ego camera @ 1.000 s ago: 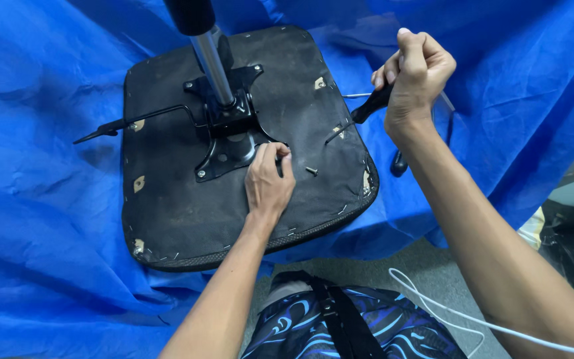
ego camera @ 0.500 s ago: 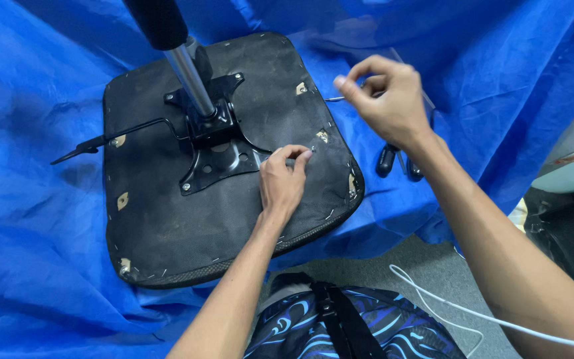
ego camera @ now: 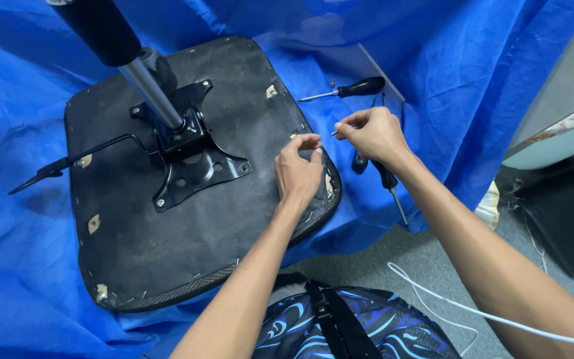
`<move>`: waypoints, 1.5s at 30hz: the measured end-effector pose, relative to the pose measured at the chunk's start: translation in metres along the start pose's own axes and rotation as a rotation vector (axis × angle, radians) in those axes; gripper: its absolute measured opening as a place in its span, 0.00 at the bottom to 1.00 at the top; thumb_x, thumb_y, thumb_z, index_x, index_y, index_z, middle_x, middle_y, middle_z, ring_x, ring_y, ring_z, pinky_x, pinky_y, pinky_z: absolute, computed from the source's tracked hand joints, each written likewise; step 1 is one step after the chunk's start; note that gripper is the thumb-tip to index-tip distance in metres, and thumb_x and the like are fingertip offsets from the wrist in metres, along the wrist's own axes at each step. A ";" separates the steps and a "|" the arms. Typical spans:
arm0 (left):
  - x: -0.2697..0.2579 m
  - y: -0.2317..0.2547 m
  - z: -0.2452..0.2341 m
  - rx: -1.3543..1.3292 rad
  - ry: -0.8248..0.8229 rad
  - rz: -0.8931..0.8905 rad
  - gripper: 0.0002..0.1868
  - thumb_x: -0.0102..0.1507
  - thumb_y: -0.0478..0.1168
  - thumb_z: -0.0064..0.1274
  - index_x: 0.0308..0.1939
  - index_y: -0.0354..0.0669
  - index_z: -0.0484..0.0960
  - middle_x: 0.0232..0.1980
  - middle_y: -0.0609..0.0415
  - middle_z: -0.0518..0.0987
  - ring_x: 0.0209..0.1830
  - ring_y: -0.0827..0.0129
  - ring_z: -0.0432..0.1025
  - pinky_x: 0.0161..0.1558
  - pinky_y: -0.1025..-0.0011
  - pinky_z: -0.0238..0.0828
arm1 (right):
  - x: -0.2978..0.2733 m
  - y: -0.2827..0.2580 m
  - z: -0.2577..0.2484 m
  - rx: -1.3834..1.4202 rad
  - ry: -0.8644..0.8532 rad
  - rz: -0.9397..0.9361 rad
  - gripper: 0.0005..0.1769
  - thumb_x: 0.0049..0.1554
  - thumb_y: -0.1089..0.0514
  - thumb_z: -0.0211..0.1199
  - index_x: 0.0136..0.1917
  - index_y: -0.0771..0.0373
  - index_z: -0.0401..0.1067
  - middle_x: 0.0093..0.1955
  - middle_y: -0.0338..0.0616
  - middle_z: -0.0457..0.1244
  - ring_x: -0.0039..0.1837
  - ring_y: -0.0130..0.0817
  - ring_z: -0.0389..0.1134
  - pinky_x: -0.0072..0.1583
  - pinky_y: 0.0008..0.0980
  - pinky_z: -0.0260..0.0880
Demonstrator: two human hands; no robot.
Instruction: The person uses a screwdriver to loosen and remove screws from the metal base of an overturned office chair. The person removes two screws from the chair base and sets them aside on the blue tarp.
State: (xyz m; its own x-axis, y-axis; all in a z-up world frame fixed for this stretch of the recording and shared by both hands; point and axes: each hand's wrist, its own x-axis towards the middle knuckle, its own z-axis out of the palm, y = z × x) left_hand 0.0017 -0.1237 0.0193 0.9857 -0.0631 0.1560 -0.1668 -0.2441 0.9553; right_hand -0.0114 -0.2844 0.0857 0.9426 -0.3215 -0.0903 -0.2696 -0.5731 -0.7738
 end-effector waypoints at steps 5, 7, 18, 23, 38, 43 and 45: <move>-0.004 -0.014 -0.009 0.132 -0.022 0.110 0.11 0.56 0.30 0.56 0.41 0.41 0.87 0.41 0.51 0.85 0.30 0.71 0.76 0.40 0.69 0.75 | 0.017 0.010 0.002 -0.009 0.062 0.035 0.13 0.56 0.51 0.66 0.48 0.62 0.83 0.42 0.39 0.74 0.29 0.22 0.66 0.36 0.28 0.69; -0.005 -0.016 -0.011 0.148 -0.059 0.035 0.11 0.56 0.30 0.55 0.41 0.42 0.87 0.41 0.52 0.84 0.24 0.71 0.75 0.37 0.70 0.75 | 0.019 0.014 0.005 -0.013 0.021 0.036 0.14 0.56 0.51 0.67 0.48 0.62 0.83 0.42 0.39 0.74 0.28 0.24 0.64 0.35 0.29 0.68; -0.020 -0.006 -0.019 0.168 -0.108 0.196 0.08 0.56 0.30 0.58 0.38 0.40 0.86 0.37 0.56 0.80 0.24 0.75 0.68 0.34 0.72 0.70 | 0.014 0.010 0.007 0.165 0.047 0.061 0.18 0.59 0.47 0.63 0.48 0.64 0.81 0.39 0.40 0.73 0.25 0.24 0.61 0.30 0.29 0.63; -0.026 -0.009 -0.027 0.059 -0.128 0.083 0.09 0.59 0.29 0.54 0.42 0.39 0.85 0.35 0.56 0.79 0.24 0.78 0.67 0.31 0.75 0.67 | 0.012 -0.023 -0.012 0.365 0.149 -0.051 0.20 0.63 0.47 0.60 0.43 0.65 0.80 0.33 0.39 0.68 0.24 0.22 0.61 0.28 0.26 0.60; -0.049 0.001 -0.038 0.099 -0.049 0.263 0.09 0.66 0.36 0.56 0.46 0.37 0.87 0.37 0.48 0.85 0.36 0.67 0.78 0.40 0.69 0.74 | -0.016 -0.090 0.004 0.991 0.020 -0.490 0.26 0.66 0.48 0.60 0.30 0.62 0.64 0.25 0.36 0.55 0.25 0.27 0.58 0.31 0.29 0.61; -0.053 0.002 -0.053 0.095 0.100 0.139 0.09 0.66 0.35 0.54 0.47 0.39 0.86 0.38 0.51 0.86 0.35 0.67 0.81 0.36 0.69 0.76 | -0.037 -0.106 0.037 1.010 0.128 -0.403 0.22 0.65 0.48 0.59 0.32 0.59 0.66 0.28 0.37 0.59 0.30 0.26 0.62 0.36 0.27 0.64; -0.052 0.002 -0.066 0.102 0.145 0.224 0.09 0.66 0.34 0.52 0.47 0.39 0.86 0.39 0.52 0.86 0.37 0.67 0.81 0.39 0.70 0.78 | -0.040 -0.115 0.048 1.088 0.074 -0.314 0.21 0.64 0.48 0.57 0.31 0.58 0.65 0.29 0.37 0.59 0.31 0.26 0.61 0.36 0.28 0.64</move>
State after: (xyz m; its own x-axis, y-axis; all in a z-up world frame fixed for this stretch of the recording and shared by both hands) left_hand -0.0485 -0.0567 0.0298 0.9159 0.0106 0.4013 -0.3747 -0.3362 0.8641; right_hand -0.0086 -0.1689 0.1483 0.9148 -0.3434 0.2127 0.3246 0.3115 -0.8931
